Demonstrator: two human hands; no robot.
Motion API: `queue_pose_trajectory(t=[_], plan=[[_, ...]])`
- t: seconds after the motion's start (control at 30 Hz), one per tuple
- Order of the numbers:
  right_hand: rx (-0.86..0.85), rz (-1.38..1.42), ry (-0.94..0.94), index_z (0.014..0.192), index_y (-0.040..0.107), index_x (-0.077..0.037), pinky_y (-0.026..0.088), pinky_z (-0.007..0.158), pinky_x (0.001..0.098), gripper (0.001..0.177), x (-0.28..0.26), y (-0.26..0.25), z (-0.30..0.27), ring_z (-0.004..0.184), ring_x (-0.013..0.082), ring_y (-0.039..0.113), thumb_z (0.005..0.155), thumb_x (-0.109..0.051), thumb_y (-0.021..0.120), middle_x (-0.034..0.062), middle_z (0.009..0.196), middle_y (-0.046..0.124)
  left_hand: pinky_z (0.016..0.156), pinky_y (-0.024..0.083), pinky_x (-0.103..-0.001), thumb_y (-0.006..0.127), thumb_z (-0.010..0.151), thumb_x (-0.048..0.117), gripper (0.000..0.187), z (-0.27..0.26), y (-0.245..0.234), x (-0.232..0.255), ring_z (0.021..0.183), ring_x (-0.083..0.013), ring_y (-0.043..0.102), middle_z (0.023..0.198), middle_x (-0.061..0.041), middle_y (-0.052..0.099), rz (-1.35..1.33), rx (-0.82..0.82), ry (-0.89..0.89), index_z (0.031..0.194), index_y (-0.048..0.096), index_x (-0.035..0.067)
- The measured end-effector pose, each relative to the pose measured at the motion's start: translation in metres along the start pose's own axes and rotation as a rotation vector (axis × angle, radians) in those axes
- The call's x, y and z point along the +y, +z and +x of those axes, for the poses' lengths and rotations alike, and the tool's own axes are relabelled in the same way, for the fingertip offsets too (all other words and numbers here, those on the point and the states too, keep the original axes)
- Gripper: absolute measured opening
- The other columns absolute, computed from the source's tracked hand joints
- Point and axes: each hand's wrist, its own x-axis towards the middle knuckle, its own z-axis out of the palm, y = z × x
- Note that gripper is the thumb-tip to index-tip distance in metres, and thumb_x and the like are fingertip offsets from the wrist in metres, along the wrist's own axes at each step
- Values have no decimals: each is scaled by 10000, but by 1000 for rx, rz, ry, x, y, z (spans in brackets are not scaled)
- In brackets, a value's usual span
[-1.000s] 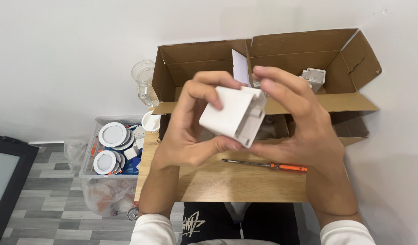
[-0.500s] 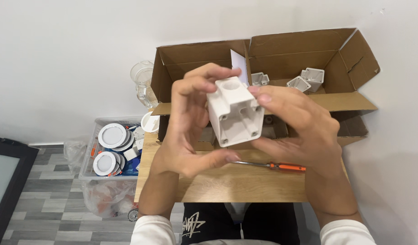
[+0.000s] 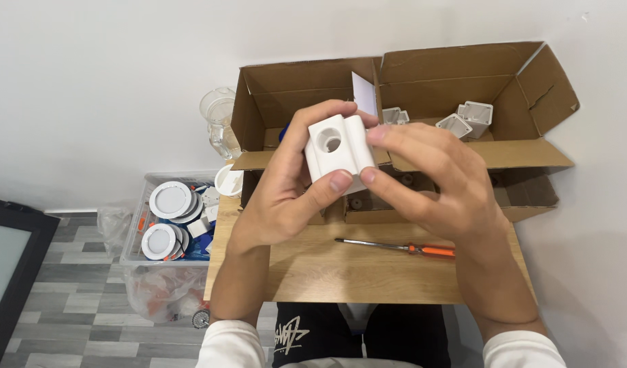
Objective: The person uses a screwdriver to tighten a screw on a blue electrical component, then inspects it. They then pick up a white plastic box and inspect it from multiple angles before placing it back in a cardboard box. Finally, they pick up another blue component and begin to assemble it with a white part.
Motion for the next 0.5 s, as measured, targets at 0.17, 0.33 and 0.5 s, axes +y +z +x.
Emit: queue_pose_trajectory(t=[0.17, 0.33, 0.5], plan=[[-93, 198, 257, 1518, 433, -116, 660, 1212, 531, 822, -1, 3, -17, 1434, 471, 736, 969, -415, 967, 297, 1630, 482, 1306, 473, -366, 728, 1068, 306, 616, 0, -1, 5, 1520, -233, 551, 1574, -114, 560, 116, 47, 45, 1591, 457, 123], [-71, 330, 333, 1634, 301, -59, 657, 1265, 525, 1048, -2, 11, -13, 1542, 490, 644, 934, -428, 988, 390, 1697, 422, 1307, 470, -345, 861, 989, 279, 646, 3, 12, -11, 1540, -227, 509, 1578, -122, 488, 181, 118, 184, 1499, 475, 186], [-11, 84, 229, 1510, 461, 16, 651, 1113, 528, 546, 2, 12, -14, 1333, 514, 752, 1150, -290, 735, 377, 1490, 625, 1223, 501, -386, 709, 1138, 305, 556, 4, 22, -25, 1617, -300, 418, 1787, -212, 289, -31, 86, 159, 1512, 300, 267]])
